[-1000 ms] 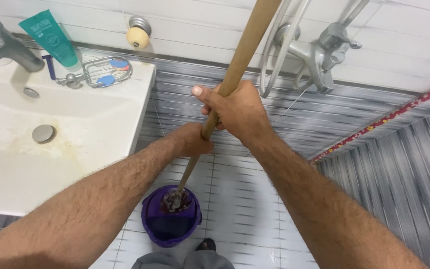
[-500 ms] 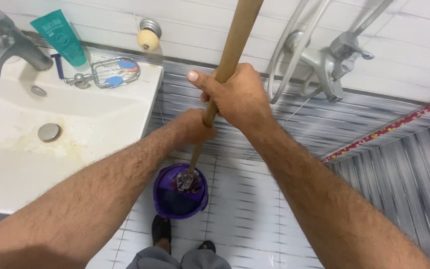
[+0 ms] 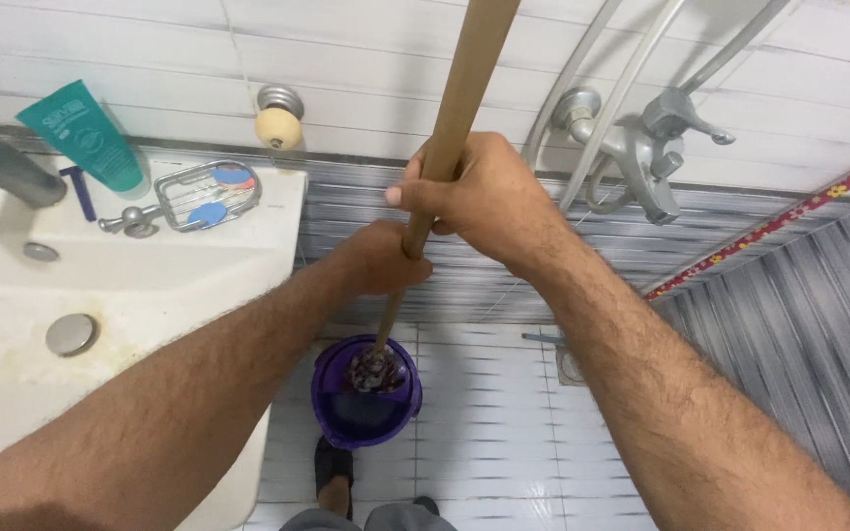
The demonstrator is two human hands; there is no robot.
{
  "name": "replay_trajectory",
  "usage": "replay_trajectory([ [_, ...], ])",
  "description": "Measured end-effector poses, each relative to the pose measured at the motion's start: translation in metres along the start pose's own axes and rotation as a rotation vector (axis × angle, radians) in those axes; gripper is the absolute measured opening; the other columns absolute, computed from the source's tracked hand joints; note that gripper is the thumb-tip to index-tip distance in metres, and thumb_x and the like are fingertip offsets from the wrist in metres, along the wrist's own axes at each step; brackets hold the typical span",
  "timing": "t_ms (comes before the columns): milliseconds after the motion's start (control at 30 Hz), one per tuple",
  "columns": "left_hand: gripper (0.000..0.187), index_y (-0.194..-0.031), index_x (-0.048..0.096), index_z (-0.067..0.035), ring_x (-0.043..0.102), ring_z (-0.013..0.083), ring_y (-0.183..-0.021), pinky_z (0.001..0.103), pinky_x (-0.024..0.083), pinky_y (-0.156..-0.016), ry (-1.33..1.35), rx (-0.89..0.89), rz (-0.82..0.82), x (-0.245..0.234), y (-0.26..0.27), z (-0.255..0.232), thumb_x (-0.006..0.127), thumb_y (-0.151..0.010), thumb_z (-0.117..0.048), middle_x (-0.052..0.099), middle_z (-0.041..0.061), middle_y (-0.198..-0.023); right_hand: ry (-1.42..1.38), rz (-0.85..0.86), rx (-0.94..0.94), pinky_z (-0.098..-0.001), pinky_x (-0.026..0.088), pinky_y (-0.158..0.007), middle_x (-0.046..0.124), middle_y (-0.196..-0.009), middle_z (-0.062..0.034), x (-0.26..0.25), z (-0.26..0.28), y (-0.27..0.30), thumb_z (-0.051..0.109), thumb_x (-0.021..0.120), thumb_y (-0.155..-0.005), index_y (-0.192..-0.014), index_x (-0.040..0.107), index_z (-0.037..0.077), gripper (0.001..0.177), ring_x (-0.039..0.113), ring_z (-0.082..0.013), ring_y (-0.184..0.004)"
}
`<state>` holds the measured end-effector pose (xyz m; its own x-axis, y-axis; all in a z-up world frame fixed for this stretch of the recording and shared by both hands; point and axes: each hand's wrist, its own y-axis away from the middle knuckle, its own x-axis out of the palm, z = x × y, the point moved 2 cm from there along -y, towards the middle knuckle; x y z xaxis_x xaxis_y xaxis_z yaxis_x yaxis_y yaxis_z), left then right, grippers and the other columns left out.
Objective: Mopping the tiled floor of a bathroom using a mop and bucket.
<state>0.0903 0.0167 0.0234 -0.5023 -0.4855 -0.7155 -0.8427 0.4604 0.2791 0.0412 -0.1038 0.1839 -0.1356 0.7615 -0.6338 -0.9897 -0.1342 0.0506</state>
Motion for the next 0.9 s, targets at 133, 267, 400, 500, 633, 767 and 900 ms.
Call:
replay_trajectory([
  [133, 0.031, -0.112, 0.067, -0.010, 0.075, 0.0268, -0.091, 0.040, 0.063, -0.081, 0.059, 0.173, 0.031, 0.018, -0.009, 0.023, 0.069, -0.084, -0.024, 0.076, 0.013, -0.093, 0.068, 0.081, 0.057, -0.0349, 0.062, -0.062, 0.074, -0.075, -0.0073, 0.015, 0.000, 0.002, 0.035, 0.080, -0.084, -0.081, 0.074, 0.006, 0.031, 0.071, -0.0162, -0.069],
  [267, 0.020, -0.101, 0.067, -0.005, 0.075, 0.0268, -0.086, 0.042, 0.061, -0.075, 0.044, 0.104, 0.051, 0.038, -0.011, 0.042, 0.067, -0.088, -0.020, 0.076, 0.014, -0.088, 0.020, 0.076, 0.093, -0.0341, 0.061, -0.060, 0.073, -0.073, -0.0075, 0.042, -0.022, -0.002, 0.035, 0.078, -0.087, -0.079, 0.074, 0.006, 0.030, 0.071, -0.0152, -0.067],
  [400, 0.011, -0.097, 0.065, -0.003, 0.076, 0.0229, -0.080, 0.037, 0.064, -0.068, 0.192, 0.112, 0.039, 0.042, -0.013, 0.056, 0.066, -0.089, -0.010, 0.072, 0.011, -0.081, -0.100, 0.049, 0.069, -0.0331, 0.061, -0.055, 0.072, -0.069, -0.0096, 0.056, -0.029, -0.009, 0.029, 0.076, -0.090, -0.077, 0.071, 0.004, 0.028, 0.070, -0.0157, -0.062],
  [500, 0.011, -0.101, 0.064, -0.002, 0.076, 0.0218, -0.083, 0.035, 0.065, -0.071, 0.213, 0.141, 0.041, 0.042, -0.012, 0.059, 0.063, -0.093, -0.010, 0.072, 0.011, -0.083, -0.116, 0.049, 0.049, -0.0319, 0.060, -0.051, 0.071, -0.065, -0.0100, 0.068, -0.036, -0.014, 0.026, 0.076, -0.090, -0.075, 0.071, 0.002, 0.028, 0.070, -0.0158, -0.058],
  [633, 0.027, -0.116, 0.061, -0.002, 0.074, 0.0210, -0.099, 0.036, 0.064, -0.084, 0.368, 0.319, -0.014, 0.047, -0.015, 0.070, 0.065, -0.090, -0.007, 0.073, 0.012, -0.101, -0.101, 0.025, 0.031, -0.0302, 0.061, -0.050, 0.071, -0.064, -0.0089, 0.077, -0.044, -0.021, 0.025, 0.077, -0.089, -0.079, 0.071, 0.003, 0.025, 0.071, -0.0144, -0.057],
  [767, 0.029, -0.122, 0.058, -0.004, 0.073, 0.0216, -0.102, 0.036, 0.064, -0.086, 0.399, 0.201, 0.038, 0.029, 0.000, 0.048, 0.062, -0.095, -0.010, 0.072, 0.013, -0.105, -0.108, 0.015, 0.078, -0.0303, 0.063, -0.052, 0.072, -0.066, -0.0080, 0.080, -0.041, -0.023, 0.023, 0.077, -0.088, -0.082, 0.072, 0.004, 0.021, 0.071, -0.0139, -0.057],
  [900, 0.028, -0.122, 0.058, -0.003, 0.073, 0.0229, -0.100, 0.038, 0.063, -0.084, 0.339, 0.224, 0.042, 0.032, -0.006, 0.051, 0.063, -0.097, -0.014, 0.071, 0.013, -0.104, -0.146, 0.011, 0.078, -0.0299, 0.061, -0.052, 0.071, -0.065, -0.0077, 0.084, -0.052, -0.027, 0.023, 0.077, -0.088, -0.083, 0.072, 0.002, 0.021, 0.070, -0.0136, -0.058],
])
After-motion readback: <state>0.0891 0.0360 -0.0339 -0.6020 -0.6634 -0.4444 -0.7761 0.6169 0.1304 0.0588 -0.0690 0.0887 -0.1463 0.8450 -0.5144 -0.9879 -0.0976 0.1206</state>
